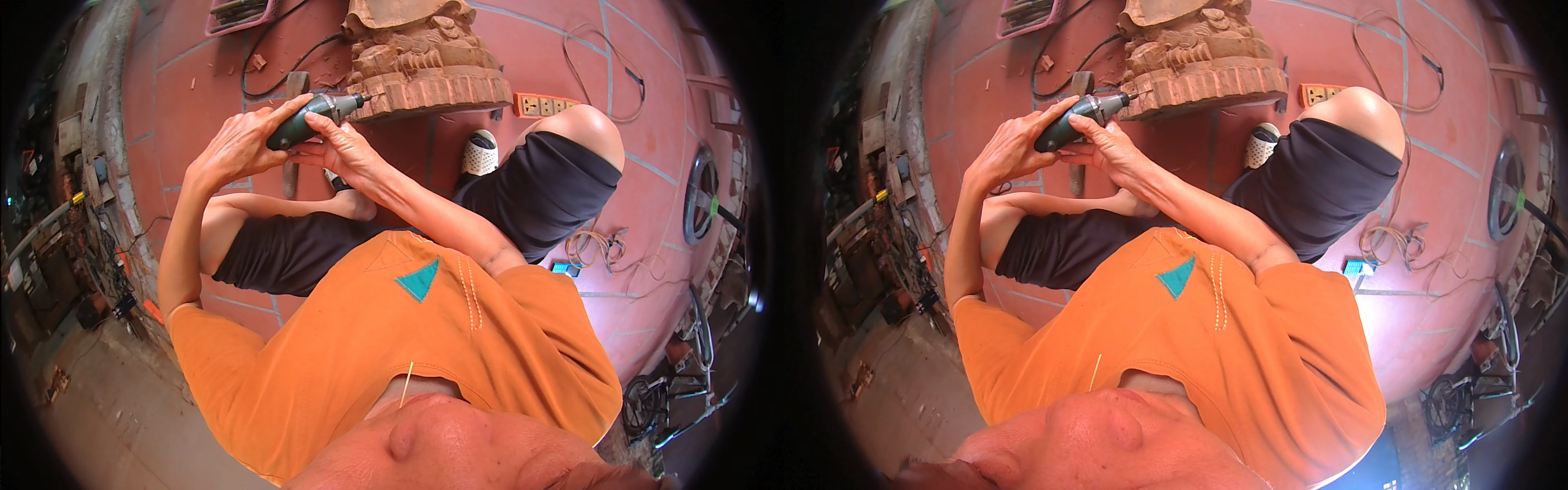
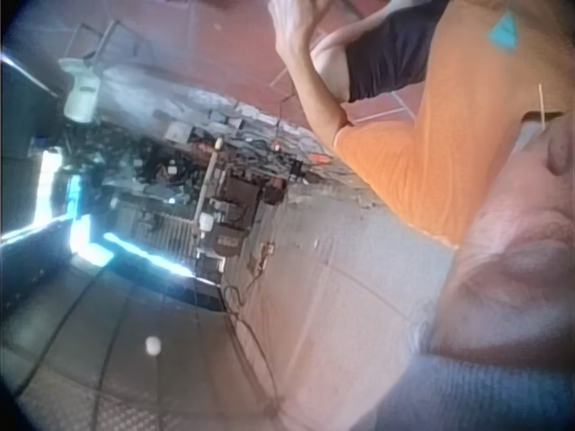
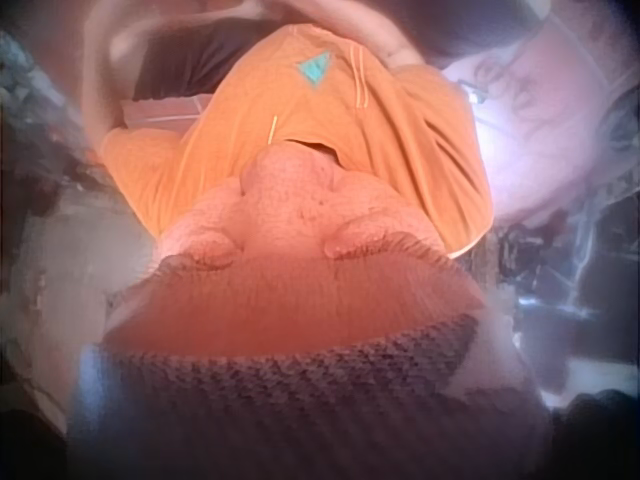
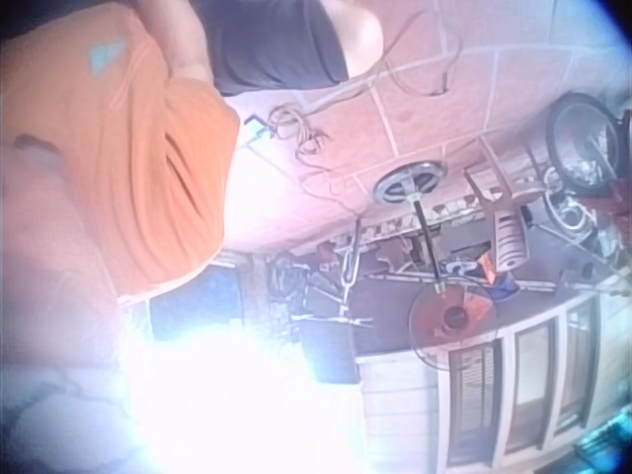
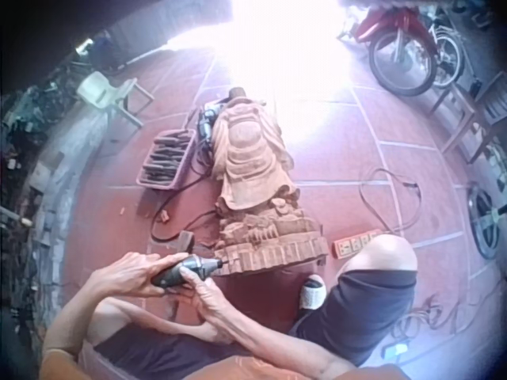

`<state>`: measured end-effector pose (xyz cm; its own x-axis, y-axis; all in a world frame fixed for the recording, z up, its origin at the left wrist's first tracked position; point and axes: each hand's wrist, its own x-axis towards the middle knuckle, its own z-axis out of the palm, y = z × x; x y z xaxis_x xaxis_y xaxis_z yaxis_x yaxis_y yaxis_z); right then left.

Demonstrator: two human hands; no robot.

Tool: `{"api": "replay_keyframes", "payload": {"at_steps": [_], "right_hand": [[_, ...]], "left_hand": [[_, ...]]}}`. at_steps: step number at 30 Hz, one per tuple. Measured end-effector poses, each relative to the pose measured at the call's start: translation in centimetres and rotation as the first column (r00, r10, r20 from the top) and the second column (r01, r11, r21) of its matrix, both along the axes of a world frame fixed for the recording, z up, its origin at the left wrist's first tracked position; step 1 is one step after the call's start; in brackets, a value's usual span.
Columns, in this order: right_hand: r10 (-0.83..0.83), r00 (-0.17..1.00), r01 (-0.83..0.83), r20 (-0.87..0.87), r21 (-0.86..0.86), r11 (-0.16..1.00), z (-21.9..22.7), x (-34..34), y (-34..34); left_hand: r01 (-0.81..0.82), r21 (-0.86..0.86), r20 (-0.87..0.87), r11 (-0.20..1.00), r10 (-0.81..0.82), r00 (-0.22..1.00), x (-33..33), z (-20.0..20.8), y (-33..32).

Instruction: The person carves a wooden sculpture using a chisel and mallet, then switches to a rotary tool to refine details. The person sits cross-legged on the floor while working.

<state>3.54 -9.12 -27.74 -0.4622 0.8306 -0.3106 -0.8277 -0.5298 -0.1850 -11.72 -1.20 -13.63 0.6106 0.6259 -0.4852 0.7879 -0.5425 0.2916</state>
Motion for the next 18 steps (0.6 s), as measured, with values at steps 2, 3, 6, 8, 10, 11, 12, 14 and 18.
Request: {"api": "replay_keyframes", "payload": {"at_steps": [2, 3, 6, 8, 10, 11, 12, 14, 18], "right_hand": [[-0.001, 1.000, 0.001, 0.004, 0.012, 1.000, 0.1, 0.1, 0.0], [-0.005, 1.000, 0.005, 0.000, 0.020, 1.000, 0.0, 0.1, 0.1], [-0.007, 1.000, 0.007, 0.016, 0.038, 0.999, -0.5, 0.1, 0.6], [-0.009, 0.998, 0.006, 0.060, 0.042, 0.999, -0.5, 0.5, 1.2], [-0.021, 0.998, 0.018, 0.063, 0.043, 0.999, -0.4, 0.5, 1.1], [-0.017, 0.998, 0.015, 0.064, 0.041, 0.999, -0.3, 0.5, 1.0], [-0.014, 0.998, 0.011, 0.065, 0.039, 0.999, -0.3, 0.5, 1.0], [-0.022, 0.998, 0.019, 0.055, 0.046, 0.999, 0.0, 0.5, 0.7], [-0.007, 0.999, 0.006, 0.034, 0.023, 1.000, 0.1, 0.4, 0.0]], "left_hand": [[0.014, 0.008, 0.019, 1.000, -0.014, 1.000, -0.1, -0.1, 0.1], [0.018, 0.012, 0.027, 1.000, -0.019, 0.999, -0.1, 0.0, 0.2], [-0.021, 0.015, 0.012, 1.000, 0.021, 1.000, 0.2, -0.1, -0.1], [-0.039, 0.013, 0.013, 0.999, 0.039, 0.999, 0.2, -0.3, -0.1], [-0.035, 0.008, 0.040, 0.999, 0.035, 0.999, 0.1, -0.5, -0.1], [-0.039, 0.009, 0.035, 0.999, 0.039, 0.999, 0.2, -0.4, -0.1], [-0.043, 0.010, 0.030, 0.999, 0.043, 0.999, 0.2, -0.3, -0.2], [-0.043, 0.002, 0.015, 0.999, 0.043, 0.999, 0.3, -0.2, -0.4], [-0.037, -0.021, -0.021, 0.999, 0.036, 0.999, 0.4, 0.2, -0.5]]}}
